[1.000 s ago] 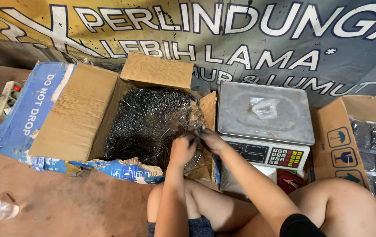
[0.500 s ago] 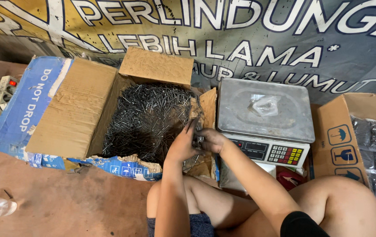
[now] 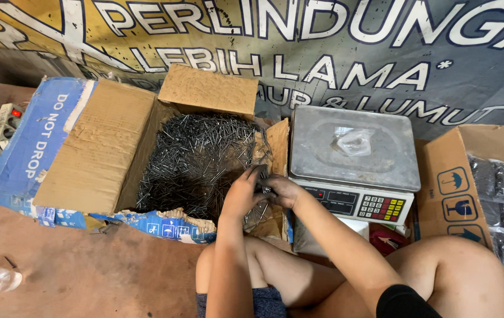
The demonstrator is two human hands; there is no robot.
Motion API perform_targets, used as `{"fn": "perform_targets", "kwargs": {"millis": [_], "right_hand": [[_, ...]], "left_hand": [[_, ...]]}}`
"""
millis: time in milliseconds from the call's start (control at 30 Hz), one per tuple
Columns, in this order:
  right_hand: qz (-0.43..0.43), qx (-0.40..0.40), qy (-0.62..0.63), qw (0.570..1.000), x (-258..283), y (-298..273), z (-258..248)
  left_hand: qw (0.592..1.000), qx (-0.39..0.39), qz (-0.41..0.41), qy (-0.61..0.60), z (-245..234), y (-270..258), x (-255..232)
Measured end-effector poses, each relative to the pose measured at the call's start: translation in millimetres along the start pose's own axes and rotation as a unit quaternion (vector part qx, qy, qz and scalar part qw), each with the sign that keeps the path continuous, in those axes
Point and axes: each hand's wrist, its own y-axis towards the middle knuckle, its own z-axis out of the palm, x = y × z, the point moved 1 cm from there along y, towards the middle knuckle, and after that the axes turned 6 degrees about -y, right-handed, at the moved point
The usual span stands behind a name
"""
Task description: The person scoops nails from a cardboard box and places them into a small plastic bag on a digital scale. They repeatedly add or remove nails to reach a target weight, then move the filled bag to a second box containing other packaged bags.
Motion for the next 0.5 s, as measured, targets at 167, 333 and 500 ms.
{"fn": "perform_targets", "kwargs": {"millis": [167,333,500], "right_hand": [[-0.029,0.028,-0.022,0.999,-9,3,-5],[-0.037,0.048,-0.047,0.997,-3,-4,-5],[0.002,0.014,-0.032,0.999,3,-13,-4]], "left_hand": [[0.992,-0.026,0.0,-0.12,0,1,-4],[0.993,-0.036,0.012,-0.116,1,1,-9],[0.988,-0.037,0.052,-0.138,-7,-1,-11]]}}
